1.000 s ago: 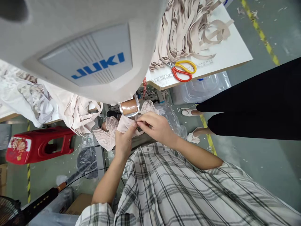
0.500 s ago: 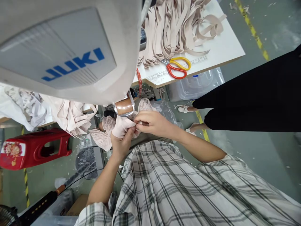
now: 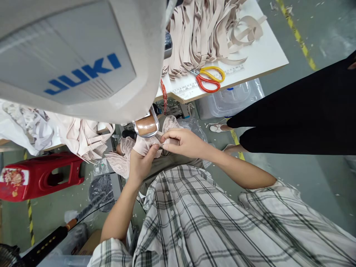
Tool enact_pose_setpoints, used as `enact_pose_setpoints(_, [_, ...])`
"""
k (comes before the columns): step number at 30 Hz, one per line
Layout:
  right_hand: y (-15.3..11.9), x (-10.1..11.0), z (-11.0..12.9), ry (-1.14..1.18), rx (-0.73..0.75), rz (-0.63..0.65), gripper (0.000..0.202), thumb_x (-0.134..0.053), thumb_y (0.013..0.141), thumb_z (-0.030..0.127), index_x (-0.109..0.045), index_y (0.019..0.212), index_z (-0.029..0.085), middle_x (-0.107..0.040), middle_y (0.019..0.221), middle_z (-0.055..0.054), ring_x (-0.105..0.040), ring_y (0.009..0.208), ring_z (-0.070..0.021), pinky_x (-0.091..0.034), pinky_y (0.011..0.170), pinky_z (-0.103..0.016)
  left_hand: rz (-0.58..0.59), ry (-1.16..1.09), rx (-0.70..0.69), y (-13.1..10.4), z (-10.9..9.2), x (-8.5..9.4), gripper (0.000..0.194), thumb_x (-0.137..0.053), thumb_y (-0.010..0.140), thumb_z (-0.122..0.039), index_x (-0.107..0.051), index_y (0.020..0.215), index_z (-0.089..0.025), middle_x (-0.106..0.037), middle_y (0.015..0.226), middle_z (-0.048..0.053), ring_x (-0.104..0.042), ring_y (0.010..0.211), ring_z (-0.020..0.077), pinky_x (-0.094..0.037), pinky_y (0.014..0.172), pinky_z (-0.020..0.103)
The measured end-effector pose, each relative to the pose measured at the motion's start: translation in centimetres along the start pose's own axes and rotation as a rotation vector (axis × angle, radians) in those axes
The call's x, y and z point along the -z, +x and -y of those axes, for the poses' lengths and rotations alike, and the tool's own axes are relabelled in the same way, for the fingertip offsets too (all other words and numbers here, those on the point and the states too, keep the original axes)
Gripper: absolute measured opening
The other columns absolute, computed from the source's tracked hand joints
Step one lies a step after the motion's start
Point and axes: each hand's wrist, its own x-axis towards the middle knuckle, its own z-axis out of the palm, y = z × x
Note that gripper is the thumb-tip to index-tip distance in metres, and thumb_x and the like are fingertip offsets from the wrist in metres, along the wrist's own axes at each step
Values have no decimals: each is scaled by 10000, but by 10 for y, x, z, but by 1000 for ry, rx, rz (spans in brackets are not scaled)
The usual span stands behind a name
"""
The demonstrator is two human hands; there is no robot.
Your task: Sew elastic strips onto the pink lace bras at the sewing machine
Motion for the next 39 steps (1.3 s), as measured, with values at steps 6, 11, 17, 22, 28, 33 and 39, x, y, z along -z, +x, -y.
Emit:
enact_pose_setpoints(6, [-1, 11, 2, -45, -24, -26, 128, -598, 862, 223, -635, 984, 216, -678, 894, 7, -547, 702, -124, -374, 681, -270, 91, 43, 17, 1, 0, 9, 216, -638, 917, -338, -717, 1065, -202, -717, 982, 57, -648, 909, 196, -483, 835, 283])
enact_pose_setpoints(11, [-4, 13, 11, -195, 45, -11, 140, -583, 851, 189, -512, 965, 226, -618, 853, 19, -524, 701, -137, -327, 673, -266, 124, 125, -28, -2, -13, 9, 165, -601, 934, -320, -721, 964, -211, -689, 949, 54, -618, 907, 203, -472, 815, 286])
enact_pose_setpoints(17, [-4, 15, 18, -241, 26, 62, 102, -597, 850, 201, -552, 940, 221, -609, 751, 24, -519, 665, -145, -287, 647, -262, 137, 183, -53, 1, -22, 3, 182, -588, 933, -318, -690, 848, -193, -642, 818, 30, -564, 780, 176, -460, 757, 276])
enact_pose_setpoints(22, [9, 25, 10, -150, -2, 135, 170, -666, 826, 307, -693, 963, 210, -714, 874, -1, -623, 801, -166, -350, 696, -262, 149, 175, -15, 4, -23, 3, 187, -613, 924, -310, -690, 811, -181, -648, 774, 24, -562, 743, 161, -446, 699, 253])
enact_pose_setpoints(28, [14, 26, 4, 97, -161, 207, 252, -685, 774, 381, -737, 892, 164, -668, 799, 7, -571, 727, -130, -370, 665, -250, 58, 75, 71, 6, -19, -1, 246, -666, 897, -331, -642, 725, -157, -630, 706, 5, -552, 682, 126, -445, 679, 226])
enact_pose_setpoints(33, [8, 18, 5, 307, -256, 178, 278, -676, 782, 419, -704, 858, 153, -601, 725, 19, -506, 656, -112, -344, 603, -239, -44, -56, 145, 5, -11, -8, 241, -721, 854, -332, -650, 716, -148, -641, 703, 3, -570, 677, 117, -462, 677, 218])
enact_pose_setpoints(39, [4, 14, 14, 83, -117, 53, 216, -644, 824, 352, -725, 869, 156, -676, 784, -8, -570, 735, -132, -381, 659, -243, -101, -187, 159, 4, -17, -16, 205, -755, 817, -329, -671, 795, -143, -658, 690, 5, -599, 659, 125, -494, 666, 233])
